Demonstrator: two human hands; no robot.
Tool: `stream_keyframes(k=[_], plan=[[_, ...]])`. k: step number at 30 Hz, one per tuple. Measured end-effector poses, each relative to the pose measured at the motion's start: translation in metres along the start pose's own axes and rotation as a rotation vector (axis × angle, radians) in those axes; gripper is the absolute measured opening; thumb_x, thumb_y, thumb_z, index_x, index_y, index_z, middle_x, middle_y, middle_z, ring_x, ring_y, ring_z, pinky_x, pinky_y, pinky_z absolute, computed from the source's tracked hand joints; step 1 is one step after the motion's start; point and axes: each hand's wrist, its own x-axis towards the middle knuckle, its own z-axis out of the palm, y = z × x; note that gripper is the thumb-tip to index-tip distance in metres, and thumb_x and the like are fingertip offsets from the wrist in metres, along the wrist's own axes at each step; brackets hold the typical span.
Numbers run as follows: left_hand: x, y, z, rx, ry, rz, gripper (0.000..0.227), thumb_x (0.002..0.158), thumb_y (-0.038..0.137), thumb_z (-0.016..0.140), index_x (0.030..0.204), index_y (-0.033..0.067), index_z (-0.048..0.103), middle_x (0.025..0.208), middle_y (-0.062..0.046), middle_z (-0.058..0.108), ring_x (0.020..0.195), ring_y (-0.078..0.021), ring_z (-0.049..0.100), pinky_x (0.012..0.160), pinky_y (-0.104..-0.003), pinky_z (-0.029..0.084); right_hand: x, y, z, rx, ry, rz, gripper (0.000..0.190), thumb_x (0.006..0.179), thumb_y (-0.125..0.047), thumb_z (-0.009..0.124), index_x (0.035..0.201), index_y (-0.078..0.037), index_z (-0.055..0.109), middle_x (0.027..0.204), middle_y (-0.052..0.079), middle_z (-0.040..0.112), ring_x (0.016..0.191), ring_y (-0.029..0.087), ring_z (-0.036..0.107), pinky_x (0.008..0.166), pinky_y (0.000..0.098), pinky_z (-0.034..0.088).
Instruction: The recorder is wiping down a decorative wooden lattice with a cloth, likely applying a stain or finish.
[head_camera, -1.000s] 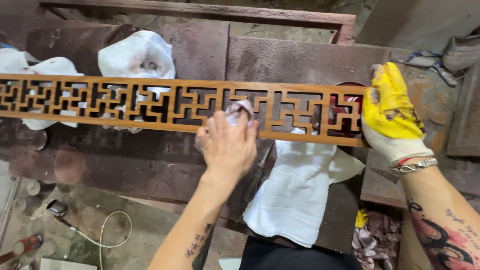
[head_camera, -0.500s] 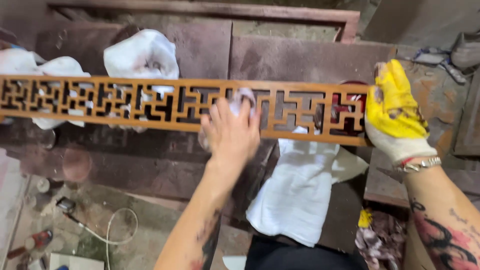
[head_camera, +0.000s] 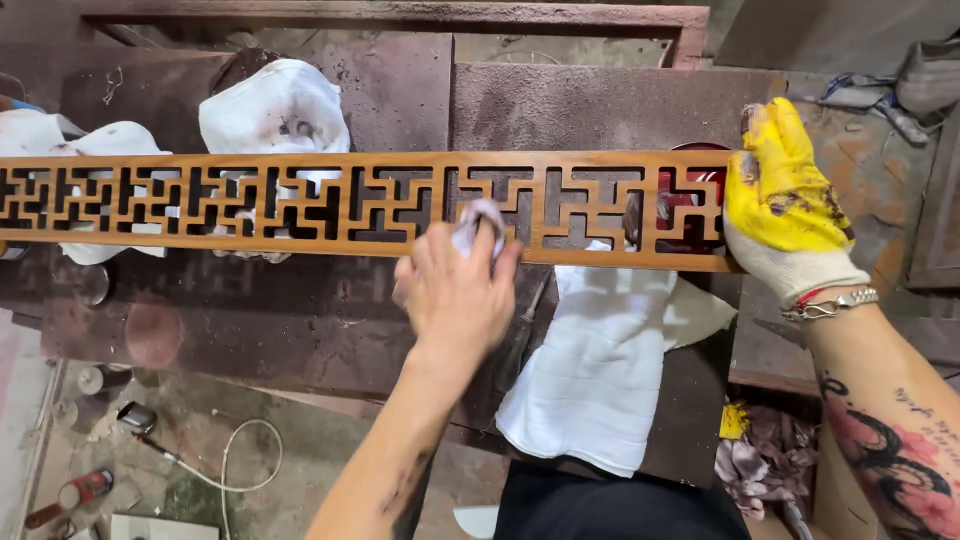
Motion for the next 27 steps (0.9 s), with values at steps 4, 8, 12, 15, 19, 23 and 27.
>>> stream_keyframes(k=[4, 8, 12, 15, 19, 23, 27], plan=[[0.039, 0.007, 0.001, 0.003, -0.212, -0.078, 0.049, 0.105, 0.055, 0.031, 0.119, 0.0216, 0.064, 0.105, -0.018, 0.048, 0.088, -0.0319, 0.042, 0.082, -0.051, 0.032, 0.006, 0.001, -0.003, 0.056, -0.078, 0.049, 0.047, 0.107, -0.003, 0.056, 0.152, 0.011, 0.058, 0.157, 0.035, 0.049, 0.116, 0.052, 0.065, 0.093, 0.0519, 0.052], [0.003, 0.009, 0.004, 0.012, 0.112, 0.082, 0.038, 0.098, 0.047, 0.056, 0.112, 0.0149, 0.071, 0.095, -0.014, 0.049, 0.084, -0.0277, 0.041, 0.076, -0.044, 0.029, 0.003, 0.006, 0.007, -0.100, 0.060, -0.058, 0.050, 0.104, 0.000, 0.064, 0.153, 0.008, 0.060, 0.155, 0.032, 0.056, 0.105, 0.046, 0.072, 0.087, 0.0438, 0.059], [0.025, 0.019, 0.019, 0.010, -0.067, -0.005, 0.056, 0.102, 0.060, 0.034, 0.134, 0.0243, 0.063, 0.103, -0.015, 0.047, 0.088, -0.0302, 0.038, 0.081, -0.048, 0.026, 0.010, -0.004, -0.003, 0.094, -0.047, 0.035, 0.046, 0.104, 0.000, 0.056, 0.148, 0.015, 0.058, 0.154, 0.037, 0.050, 0.128, 0.052, 0.058, 0.101, 0.0523, 0.048], [0.032, 0.025, 0.019, -0.002, 0.022, 0.012, 0.050, 0.100, 0.057, 0.043, 0.126, 0.0223, 0.067, 0.096, -0.015, 0.049, 0.084, -0.0297, 0.041, 0.078, -0.047, 0.027, 0.008, -0.002, -0.002, 0.070, -0.051, 0.059, 0.046, 0.104, -0.002, 0.056, 0.148, 0.012, 0.059, 0.153, 0.036, 0.052, 0.126, 0.052, 0.059, 0.099, 0.0525, 0.049], [-0.002, 0.021, 0.007, 0.090, 0.123, 0.088, 0.043, 0.099, 0.054, 0.050, 0.118, 0.0211, 0.071, 0.094, -0.013, 0.049, 0.083, -0.0286, 0.038, 0.082, -0.045, 0.022, 0.006, 0.000, 0.000, 0.058, -0.004, 0.034, 0.045, 0.102, -0.002, 0.059, 0.145, 0.012, 0.062, 0.150, 0.036, 0.056, 0.122, 0.052, 0.062, 0.097, 0.0521, 0.051], [0.028, 0.027, 0.004, -0.066, -0.043, 0.001, 0.044, 0.100, 0.050, 0.046, 0.124, 0.0186, 0.068, 0.107, -0.023, 0.052, 0.090, -0.0360, 0.045, 0.080, -0.052, 0.035, 0.009, -0.005, -0.005, 0.091, -0.017, 0.036, 0.044, 0.102, -0.002, 0.057, 0.144, 0.012, 0.062, 0.149, 0.036, 0.056, 0.124, 0.051, 0.060, 0.099, 0.0515, 0.050], [0.012, 0.029, 0.002, -0.086, -0.169, 0.000, 0.050, 0.102, 0.052, 0.039, 0.133, 0.0195, 0.063, 0.102, -0.020, 0.049, 0.087, -0.0332, 0.043, 0.080, -0.051, 0.031, 0.011, -0.004, -0.005, 0.078, 0.021, 0.009, 0.044, 0.100, 0.000, 0.059, 0.142, 0.013, 0.062, 0.147, 0.035, 0.058, 0.117, 0.052, 0.063, 0.095, 0.0512, 0.052]])
